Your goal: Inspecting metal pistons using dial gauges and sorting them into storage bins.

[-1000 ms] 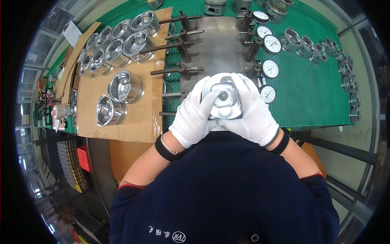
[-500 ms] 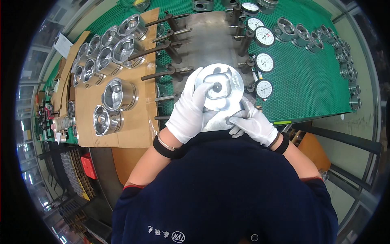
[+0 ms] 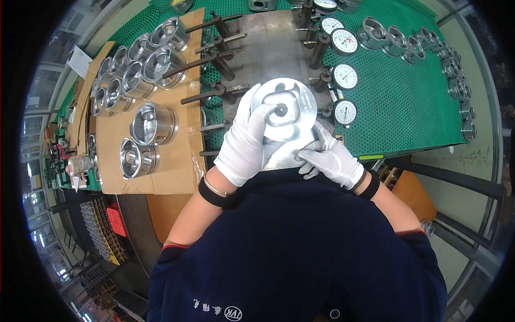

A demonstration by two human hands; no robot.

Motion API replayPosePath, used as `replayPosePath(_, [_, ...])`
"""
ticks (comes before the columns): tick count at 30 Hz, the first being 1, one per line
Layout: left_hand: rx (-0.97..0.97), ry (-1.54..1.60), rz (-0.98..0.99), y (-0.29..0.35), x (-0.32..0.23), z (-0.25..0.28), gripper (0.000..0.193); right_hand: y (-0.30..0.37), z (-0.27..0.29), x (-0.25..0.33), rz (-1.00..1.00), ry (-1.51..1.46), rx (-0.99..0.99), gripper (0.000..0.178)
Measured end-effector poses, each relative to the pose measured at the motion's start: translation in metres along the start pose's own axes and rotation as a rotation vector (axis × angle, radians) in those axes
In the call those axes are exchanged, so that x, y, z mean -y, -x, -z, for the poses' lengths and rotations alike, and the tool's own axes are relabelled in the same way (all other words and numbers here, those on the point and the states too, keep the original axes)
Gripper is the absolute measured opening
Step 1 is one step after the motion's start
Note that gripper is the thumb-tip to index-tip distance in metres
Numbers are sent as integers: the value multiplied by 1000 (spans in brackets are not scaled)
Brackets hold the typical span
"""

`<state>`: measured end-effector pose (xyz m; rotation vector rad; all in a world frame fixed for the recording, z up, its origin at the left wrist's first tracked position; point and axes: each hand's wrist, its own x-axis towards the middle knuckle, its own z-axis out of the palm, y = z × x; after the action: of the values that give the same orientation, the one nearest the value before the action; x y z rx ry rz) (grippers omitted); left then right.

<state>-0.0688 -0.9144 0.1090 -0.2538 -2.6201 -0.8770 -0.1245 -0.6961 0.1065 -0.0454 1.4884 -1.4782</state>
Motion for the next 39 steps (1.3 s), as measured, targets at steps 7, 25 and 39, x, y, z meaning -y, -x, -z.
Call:
replayPosePath(7, [-13, 17, 10, -2, -3, 0, 81, -1, -2, -2, 0, -9, -18, 93])
replayPosePath(25, [-22, 122, -27, -10, -27, 20, 48, 32, 0, 16, 630, 1231, -414, 77])
replayPosePath(39, [-312, -850, 521, 90, 69, 126, 68, 32, 194, 73, 463, 66, -606, 44])
